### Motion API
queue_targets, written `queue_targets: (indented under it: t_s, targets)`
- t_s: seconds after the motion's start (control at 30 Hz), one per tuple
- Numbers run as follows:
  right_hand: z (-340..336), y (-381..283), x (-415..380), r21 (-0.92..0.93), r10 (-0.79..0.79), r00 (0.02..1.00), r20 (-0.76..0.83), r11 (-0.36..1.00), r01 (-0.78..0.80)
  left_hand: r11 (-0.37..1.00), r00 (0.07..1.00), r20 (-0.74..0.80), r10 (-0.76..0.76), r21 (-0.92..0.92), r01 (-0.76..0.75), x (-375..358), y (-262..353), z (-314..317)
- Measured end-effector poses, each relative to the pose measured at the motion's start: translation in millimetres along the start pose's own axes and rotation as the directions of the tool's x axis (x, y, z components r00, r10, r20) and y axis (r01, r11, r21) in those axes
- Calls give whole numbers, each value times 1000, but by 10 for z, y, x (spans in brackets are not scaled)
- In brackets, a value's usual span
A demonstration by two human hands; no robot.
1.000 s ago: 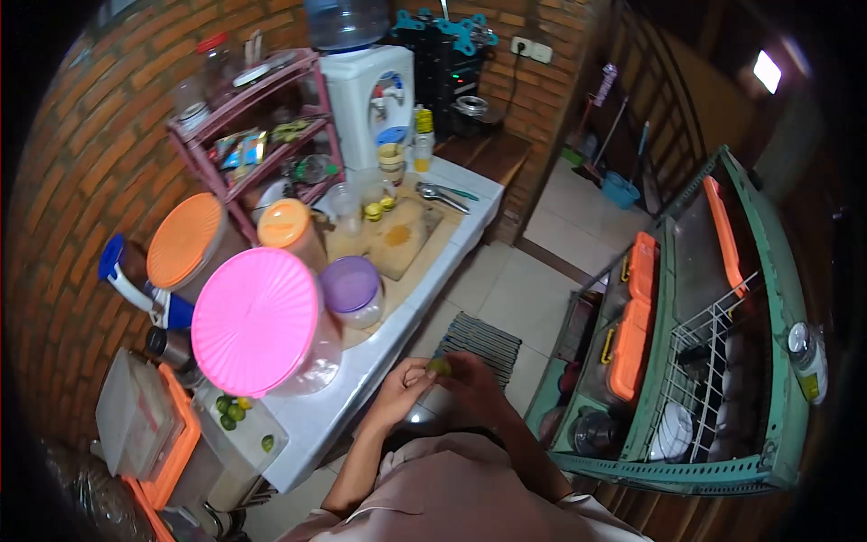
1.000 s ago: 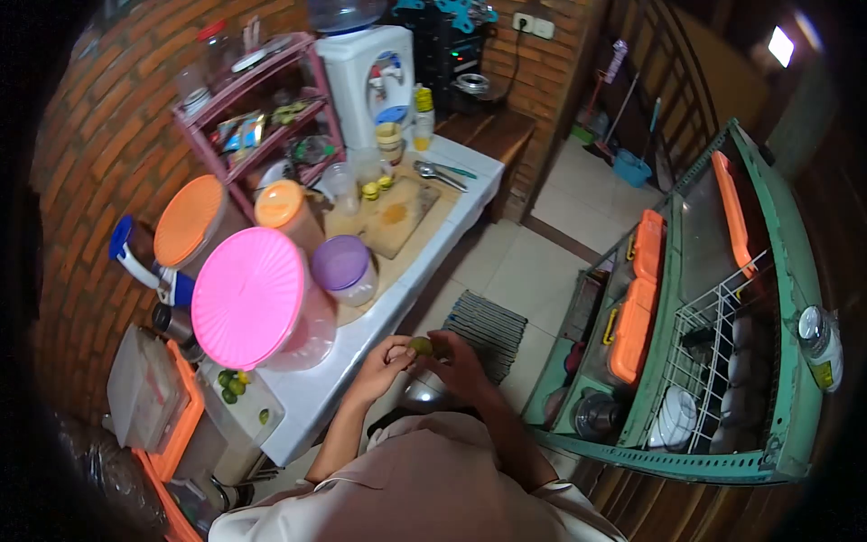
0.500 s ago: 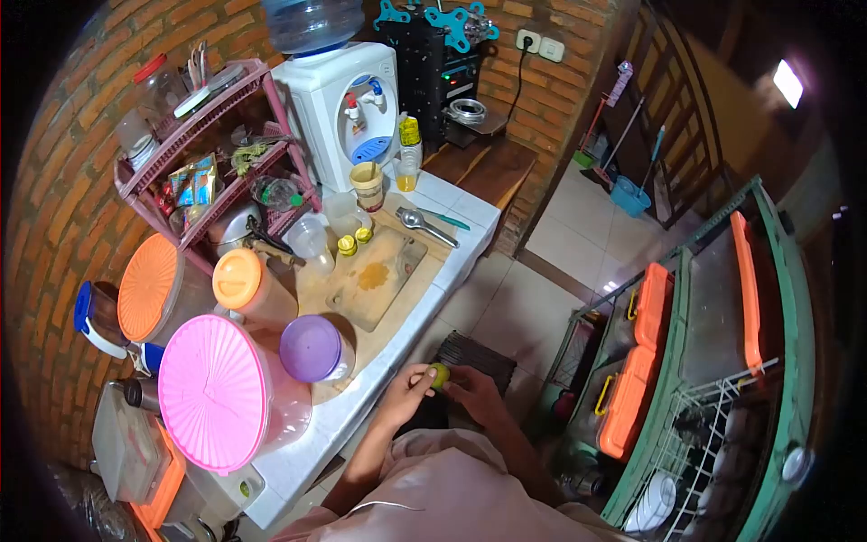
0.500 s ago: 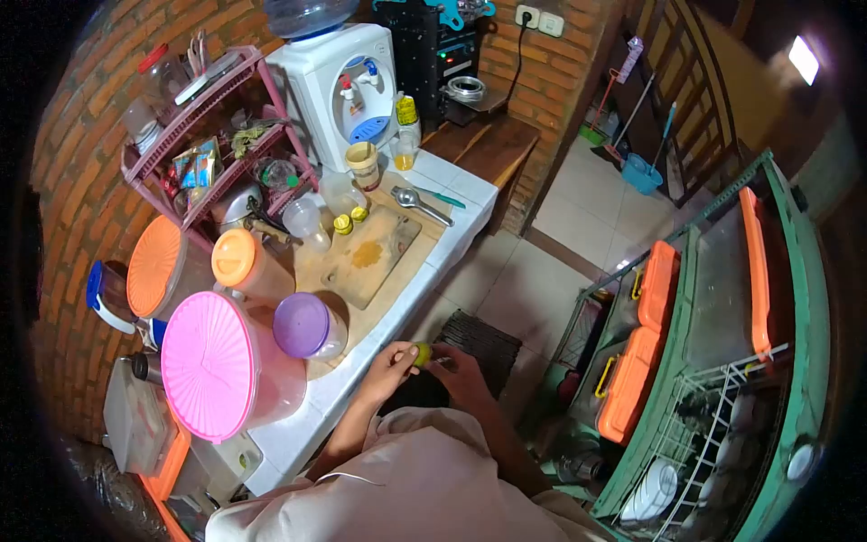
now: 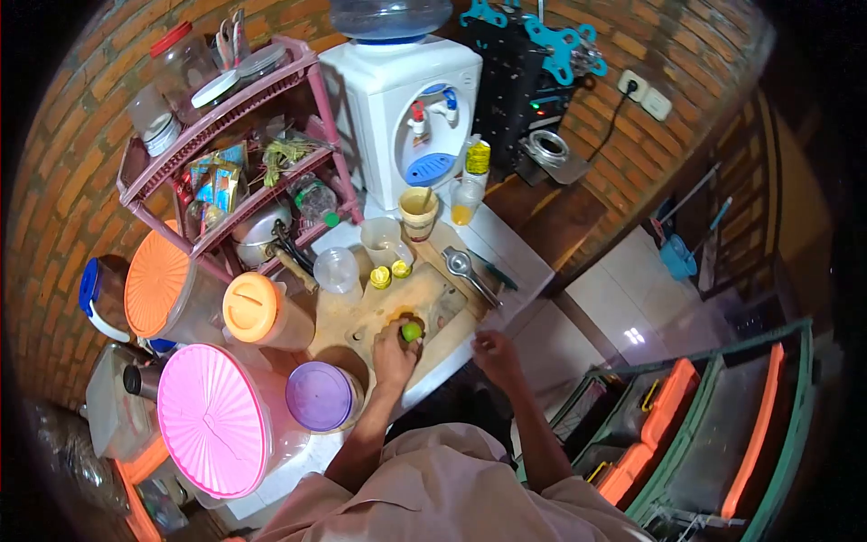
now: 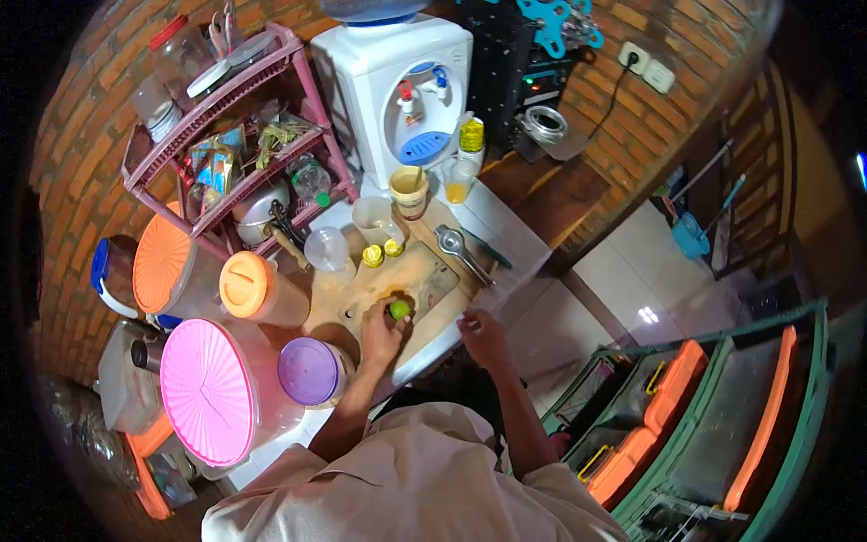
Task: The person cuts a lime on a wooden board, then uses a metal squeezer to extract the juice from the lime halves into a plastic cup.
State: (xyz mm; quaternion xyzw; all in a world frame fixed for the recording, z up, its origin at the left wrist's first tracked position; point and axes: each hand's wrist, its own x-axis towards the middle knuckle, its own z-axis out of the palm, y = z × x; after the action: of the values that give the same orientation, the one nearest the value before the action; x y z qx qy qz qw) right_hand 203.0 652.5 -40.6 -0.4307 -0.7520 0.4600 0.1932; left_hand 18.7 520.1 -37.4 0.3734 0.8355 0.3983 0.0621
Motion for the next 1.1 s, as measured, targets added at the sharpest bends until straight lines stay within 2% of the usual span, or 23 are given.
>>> queue_targets:
  t_s: [0.03,0.07,0.13,0.17,0.23,0.27,0.37,0.4,0.47,0.53,0.6,0.67,0.7,0.73,0.8,0.87,0.93,1.0,1.03,1.07,1.1]
  targets:
    - [-12,114,234,-3,-89,993,-78,996,89,1000,999,-46,-25,10,25,52,14,36]
    - [-47,198,462,-2,-100,994,-49,995,100,999,997,-64,-48,18,50,76,-6,78]
    - [-129,335,958,-165,-284,943,-173,952,257,989,991,-109,-74,121,87,131,-43,164]
    - [-146,422,1150,-157,-292,946,-140,950,270,984,987,-127,-102,130,119,107,-45,197]
    - [-204,528,1526,-461,-411,898,-158,835,301,984,972,-195,-134,90,153,114,40,251]
    - [-250,548,1659,-444,-352,928,-121,856,266,979,963,-220,-158,93,182,112,104,280]
    - [-423,472,1879,-455,-483,876,-17,783,423,968,946,-271,-177,127,217,94,172,375]
    - [-444,477,1946,-439,-467,883,54,783,441,958,933,-300,-200,138,250,108,200,414]
    - [-440,483,1977,-477,-436,893,110,765,432,933,896,-307,-321,62,355,126,256,493]
    - [-441,483,2030,-497,-405,896,181,749,438,911,870,-321,-374,49,409,107,295,550]
    - [-512,516,2008,-533,-377,894,243,718,447,896,848,-394,-355,115,428,128,343,600]
    - [-511,468,2032,-498,-333,934,133,792,353,886,854,-383,-352,157,436,146,430,562]
    - [-532,408,2014,-435,-389,919,70,817,379,873,848,-399,-350,190,450,156,467,553]
    - [-544,348,1991,-428,-394,915,82,816,390,857,842,-412,-348,225,464,147,482,543]
    - [-556,244,1914,-184,-344,938,35,921,344,879,846,-408,-343,179,443,125,387,560]
    - [-485,262,1802,-131,-361,930,73,921,367,905,862,-384,-332,128,405,70,286,587]
    - [-381,23,1524,35,-175,956,237,984,172,917,881,-342,-327,111,384,71,258,556]
    - [-206,-1,1301,35,-415,878,240,907,419,930,895,-359,-266,150,336,110,309,477]
    - [-109,-11,1194,128,-335,892,302,942,311,934,901,-379,-209,195,299,114,331,437]
    - [-37,-5,1099,8,-351,874,335,929,370,936,903,-376,-208,191,295,121,304,430]
    - [72,83,1034,32,-365,858,361,925,380,941,912,-339,-230,161,297,128,259,435]
